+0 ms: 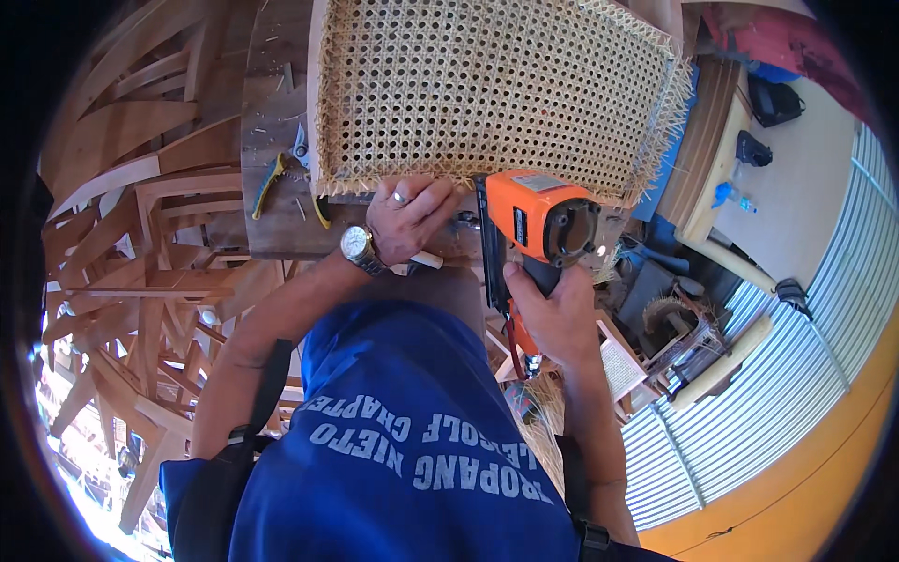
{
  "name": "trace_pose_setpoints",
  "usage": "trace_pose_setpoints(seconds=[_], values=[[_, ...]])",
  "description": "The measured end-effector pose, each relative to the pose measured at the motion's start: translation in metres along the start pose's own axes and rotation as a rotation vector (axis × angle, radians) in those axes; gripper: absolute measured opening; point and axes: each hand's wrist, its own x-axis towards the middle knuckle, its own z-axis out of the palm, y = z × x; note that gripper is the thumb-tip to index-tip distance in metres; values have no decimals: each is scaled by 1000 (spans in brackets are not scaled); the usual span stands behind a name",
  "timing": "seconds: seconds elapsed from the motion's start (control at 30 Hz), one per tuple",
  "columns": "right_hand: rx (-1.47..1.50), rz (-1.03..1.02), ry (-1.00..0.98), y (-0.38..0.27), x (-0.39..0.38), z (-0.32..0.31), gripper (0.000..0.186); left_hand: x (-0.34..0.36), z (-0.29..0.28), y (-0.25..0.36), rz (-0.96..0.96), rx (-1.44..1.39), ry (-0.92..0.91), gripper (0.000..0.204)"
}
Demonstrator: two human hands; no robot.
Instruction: Attaching cane webbing to a chair frame using a staple gun, hammer, and chisel.
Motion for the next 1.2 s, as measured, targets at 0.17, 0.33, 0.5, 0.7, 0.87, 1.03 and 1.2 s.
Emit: trace_pose_setpoints(seconds=[0.17,0.33,0.5,0.7,0.87,1.03,1.2], values=[[-65,-7,-38,6,6,6,12,-5,3,-3,32,-10,-19,50],[-11,26,10,1,4,14,12,-2,-3,-3,42,-10,-54,49],[-78,-13,8,5,4,21,12,-2,-3,-3,27,-37,-55,48],[59,50,40,3,0,30,11,-2,-3,-3,15,-50,-49,48],[-54,60,70,-2,0,37,10,-2,0,-4,41,-25,-36,39],[-248,-115,69,-7,1,42,9,-5,0,-5,47,-69,-54,39],[-168,24,191,-16,-23,33,14,-6,-3,-4,-18,-98,-93,44]])
